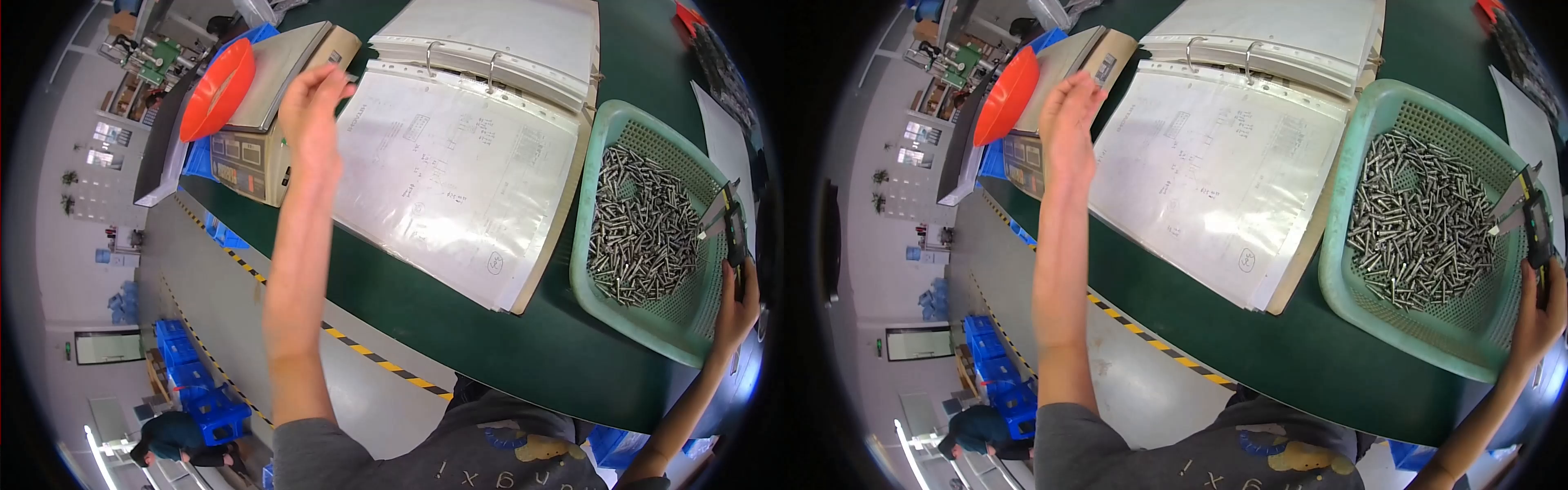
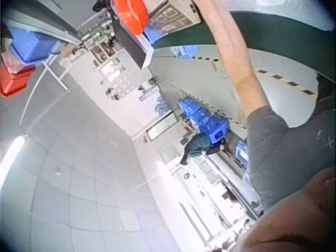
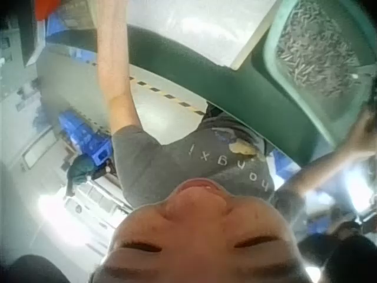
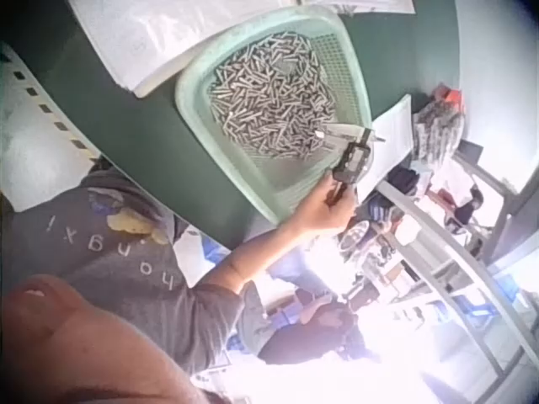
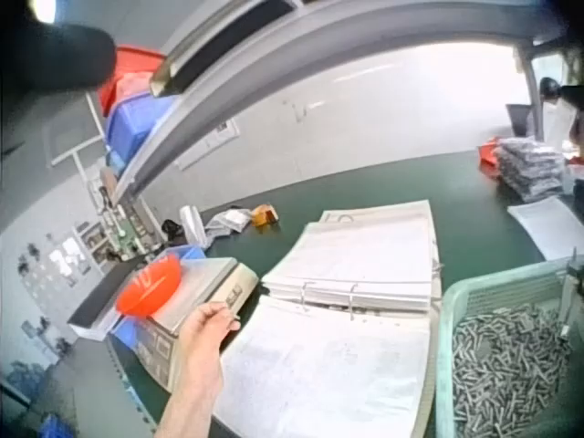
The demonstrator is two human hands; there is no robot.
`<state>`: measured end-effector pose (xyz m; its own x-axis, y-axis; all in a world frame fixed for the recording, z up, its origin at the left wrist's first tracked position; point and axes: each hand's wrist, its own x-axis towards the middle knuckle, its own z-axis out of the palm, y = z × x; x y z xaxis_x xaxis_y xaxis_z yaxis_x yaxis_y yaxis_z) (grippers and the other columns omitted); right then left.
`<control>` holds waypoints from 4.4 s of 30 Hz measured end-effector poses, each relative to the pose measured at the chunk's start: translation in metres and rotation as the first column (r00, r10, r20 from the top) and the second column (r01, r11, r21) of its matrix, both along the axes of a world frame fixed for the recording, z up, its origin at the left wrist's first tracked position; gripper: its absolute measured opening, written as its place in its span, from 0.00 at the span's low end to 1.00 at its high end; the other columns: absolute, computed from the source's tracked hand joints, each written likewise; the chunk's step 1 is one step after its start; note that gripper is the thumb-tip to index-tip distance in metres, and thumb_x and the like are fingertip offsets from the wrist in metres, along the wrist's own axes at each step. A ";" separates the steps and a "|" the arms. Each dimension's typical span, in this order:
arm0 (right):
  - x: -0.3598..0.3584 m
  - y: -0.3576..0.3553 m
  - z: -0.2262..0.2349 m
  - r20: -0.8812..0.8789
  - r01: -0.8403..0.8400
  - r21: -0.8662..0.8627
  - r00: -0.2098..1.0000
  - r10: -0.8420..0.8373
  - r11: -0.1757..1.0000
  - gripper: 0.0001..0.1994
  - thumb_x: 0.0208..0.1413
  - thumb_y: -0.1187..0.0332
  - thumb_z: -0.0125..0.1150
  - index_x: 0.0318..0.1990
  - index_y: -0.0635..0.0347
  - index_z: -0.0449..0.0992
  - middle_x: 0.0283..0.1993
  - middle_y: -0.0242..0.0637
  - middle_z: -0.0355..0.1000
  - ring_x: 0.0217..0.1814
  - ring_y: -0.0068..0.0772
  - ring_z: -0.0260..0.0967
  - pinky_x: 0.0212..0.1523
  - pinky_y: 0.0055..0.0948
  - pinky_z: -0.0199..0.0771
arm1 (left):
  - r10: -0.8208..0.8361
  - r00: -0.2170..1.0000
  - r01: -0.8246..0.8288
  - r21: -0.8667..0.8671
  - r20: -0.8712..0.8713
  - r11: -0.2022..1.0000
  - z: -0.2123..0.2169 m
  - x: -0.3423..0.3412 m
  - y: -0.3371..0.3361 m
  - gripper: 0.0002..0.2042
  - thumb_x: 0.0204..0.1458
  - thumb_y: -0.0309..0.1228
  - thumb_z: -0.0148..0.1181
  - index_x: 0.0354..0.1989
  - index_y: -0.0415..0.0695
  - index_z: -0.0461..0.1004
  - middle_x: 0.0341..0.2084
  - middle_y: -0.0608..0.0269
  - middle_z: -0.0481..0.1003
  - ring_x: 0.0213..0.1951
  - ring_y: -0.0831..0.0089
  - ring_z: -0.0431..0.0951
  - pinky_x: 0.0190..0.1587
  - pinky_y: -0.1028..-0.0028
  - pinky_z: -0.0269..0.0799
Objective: Measuring small metal hardware pins using a digital caliper at a factory workbench.
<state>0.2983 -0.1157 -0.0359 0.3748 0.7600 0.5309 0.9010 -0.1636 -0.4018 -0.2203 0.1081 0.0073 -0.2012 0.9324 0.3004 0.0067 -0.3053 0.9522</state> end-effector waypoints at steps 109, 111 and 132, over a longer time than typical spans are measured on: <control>-0.086 0.018 0.057 0.130 -0.278 0.219 0.958 0.254 0.936 0.17 0.37 0.68 0.67 0.36 0.64 0.72 0.18 0.35 0.63 0.15 0.29 0.60 0.15 0.24 0.59 | -0.601 0.664 0.702 -0.095 0.444 0.706 0.004 0.237 -0.130 0.09 0.48 0.20 0.55 0.39 0.36 0.70 0.33 0.59 0.73 0.35 0.76 0.73 0.43 0.77 0.69; -0.088 0.018 0.057 0.133 -0.279 0.223 0.958 0.254 0.934 0.17 0.37 0.68 0.67 0.36 0.64 0.72 0.18 0.35 0.63 0.15 0.29 0.60 0.15 0.24 0.59 | -0.604 0.669 0.698 -0.087 0.432 0.711 0.005 0.234 -0.132 0.09 0.48 0.20 0.55 0.39 0.36 0.70 0.33 0.59 0.73 0.35 0.76 0.73 0.43 0.77 0.69; -0.089 0.009 0.048 0.087 -0.232 0.172 0.972 0.220 0.957 0.15 0.41 0.58 0.64 0.32 0.58 0.72 0.21 0.34 0.67 0.20 0.35 0.69 0.17 0.30 0.66 | -0.604 0.591 0.775 -0.168 0.534 0.609 -0.017 0.234 -0.129 0.10 0.46 0.22 0.56 0.38 0.38 0.66 0.33 0.61 0.69 0.35 0.72 0.70 0.42 0.73 0.67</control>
